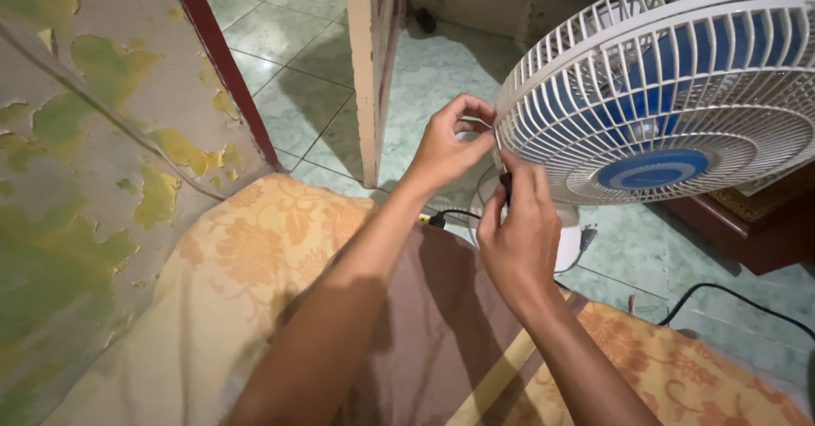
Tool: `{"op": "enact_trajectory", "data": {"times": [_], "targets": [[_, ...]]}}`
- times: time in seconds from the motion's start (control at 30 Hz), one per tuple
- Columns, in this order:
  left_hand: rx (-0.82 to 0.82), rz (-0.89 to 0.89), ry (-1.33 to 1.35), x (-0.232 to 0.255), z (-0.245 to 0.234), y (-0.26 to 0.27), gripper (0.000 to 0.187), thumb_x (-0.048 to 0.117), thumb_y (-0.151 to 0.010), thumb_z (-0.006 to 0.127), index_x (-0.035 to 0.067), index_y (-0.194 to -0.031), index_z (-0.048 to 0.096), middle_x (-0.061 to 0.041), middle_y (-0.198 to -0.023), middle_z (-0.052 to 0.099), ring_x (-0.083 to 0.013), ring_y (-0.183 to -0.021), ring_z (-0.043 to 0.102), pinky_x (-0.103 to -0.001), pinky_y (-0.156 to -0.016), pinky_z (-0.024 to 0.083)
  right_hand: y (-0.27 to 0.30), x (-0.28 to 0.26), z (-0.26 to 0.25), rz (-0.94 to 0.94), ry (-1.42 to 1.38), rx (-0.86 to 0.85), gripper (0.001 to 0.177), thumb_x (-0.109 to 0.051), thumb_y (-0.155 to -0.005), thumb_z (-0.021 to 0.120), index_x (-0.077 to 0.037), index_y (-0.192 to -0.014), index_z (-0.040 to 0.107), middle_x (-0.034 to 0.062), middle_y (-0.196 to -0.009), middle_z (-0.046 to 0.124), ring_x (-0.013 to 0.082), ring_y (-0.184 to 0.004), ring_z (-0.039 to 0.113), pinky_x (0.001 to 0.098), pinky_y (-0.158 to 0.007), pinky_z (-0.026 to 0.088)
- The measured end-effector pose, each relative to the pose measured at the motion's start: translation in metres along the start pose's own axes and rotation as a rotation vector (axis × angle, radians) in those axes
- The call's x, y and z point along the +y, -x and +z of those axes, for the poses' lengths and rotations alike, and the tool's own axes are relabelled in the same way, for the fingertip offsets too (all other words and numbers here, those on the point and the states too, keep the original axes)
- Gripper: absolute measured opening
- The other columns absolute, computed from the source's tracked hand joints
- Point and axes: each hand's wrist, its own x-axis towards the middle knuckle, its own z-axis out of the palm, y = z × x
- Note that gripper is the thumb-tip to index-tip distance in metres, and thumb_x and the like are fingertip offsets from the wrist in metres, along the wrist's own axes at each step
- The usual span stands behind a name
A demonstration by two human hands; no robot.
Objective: The person unplugs a standing fan and uses a screwdriver to remove the front grille and the fan blade. The person places the removed parts on the mattress.
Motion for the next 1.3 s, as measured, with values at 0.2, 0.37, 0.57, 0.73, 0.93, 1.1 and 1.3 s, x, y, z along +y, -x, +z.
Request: {"op": "enact_trajectory", "data": {"times": [0.2, 0.37, 0.57, 0.73, 0.93, 1.1, 1.3], "targets": [[0.019, -0.018, -0.052, 0.014, 0.001, 0.004, 0.03, 0.005, -0.086, 0.075, 0.001, -0.113, 0.063, -0.006, -0.108, 0.069, -0.0157, -0.096, 0.069, -0.031, -0.083, 0.06, -0.005, -0.002, 0.0, -0.001, 0.035, 0.001, 0.043, 0.006, -0.092, 0.058, 0.002, -0.134, 0.06, 0.0194, -0.113, 0.061, 0.0387, -0.088, 0.067, 0.0484, -0.073, 0.051], [0.048, -0.044, -0.079, 0.019, 0.005, 0.004, 0.027, 0.005, -0.088, 0.071, 0.001, -0.113, 0.063, -0.006, -0.107, 0.07, -0.0154, -0.095, 0.07, -0.031, -0.078, 0.061, -0.007, -0.003, 0.002, 0.028, 0.021, -0.008, 0.043, 0.006, -0.09, 0.058, 0.004, -0.133, 0.061, 0.0207, -0.113, 0.061, 0.0392, -0.087, 0.067, 0.049, -0.074, 0.051], [0.117, 0.048, -0.233, 0.023, 0.013, 0.01, 0.018, 0.007, -0.092, 0.071, 0.0, -0.107, 0.063, -0.01, -0.1, 0.074, -0.0163, -0.088, 0.074, -0.031, -0.07, 0.059, -0.013, -0.003, 0.0, 0.048, 0.037, -0.025, 0.042, 0.007, -0.089, 0.058, 0.004, -0.131, 0.062, 0.0233, -0.112, 0.06, 0.0413, -0.089, 0.066, 0.05, -0.075, 0.05], [0.189, 0.166, -0.397, 0.033, 0.023, 0.016, 0.017, 0.007, -0.093, 0.068, -0.001, -0.106, 0.06, -0.014, -0.1, 0.073, -0.0245, -0.091, 0.074, -0.036, -0.075, 0.057, -0.018, -0.006, 0.002, 0.023, 0.047, -0.023, 0.034, 0.003, -0.091, 0.06, 0.004, -0.125, 0.062, 0.0243, -0.114, 0.061, 0.0439, -0.09, 0.065, 0.0516, -0.075, 0.05], [0.221, 0.214, -0.454, 0.039, 0.026, 0.021, 0.017, 0.002, -0.094, 0.064, -0.001, -0.11, 0.057, -0.017, -0.103, 0.069, -0.0327, -0.098, 0.07, -0.04, -0.086, 0.056, -0.02, -0.005, 0.006, 0.032, 0.063, -0.035, 0.029, 0.0, -0.093, 0.059, 0.004, -0.122, 0.061, 0.0244, -0.112, 0.061, 0.0467, -0.089, 0.065, 0.0542, -0.073, 0.05], [0.201, 0.152, -0.397, 0.043, 0.025, 0.017, 0.019, 0.003, -0.094, 0.064, 0.0, -0.111, 0.058, -0.016, -0.104, 0.07, -0.0312, -0.096, 0.071, -0.04, -0.084, 0.056, -0.025, -0.008, 0.008, 0.054, 0.093, -0.036, 0.023, -0.002, -0.094, 0.061, 0.002, -0.116, 0.062, 0.0236, -0.11, 0.062, 0.0466, -0.085, 0.065, 0.0551, -0.07, 0.05], [0.197, 0.129, -0.391, 0.042, 0.024, 0.018, 0.018, 0.004, -0.095, 0.064, 0.0, -0.112, 0.058, -0.016, -0.105, 0.07, -0.032, -0.095, 0.071, -0.04, -0.084, 0.056, -0.022, -0.008, 0.013, 0.066, 0.088, -0.017, 0.028, -0.001, -0.092, 0.061, 0.002, -0.12, 0.062, 0.0233, -0.109, 0.062, 0.0461, -0.084, 0.065, 0.0548, -0.07, 0.05]]}}
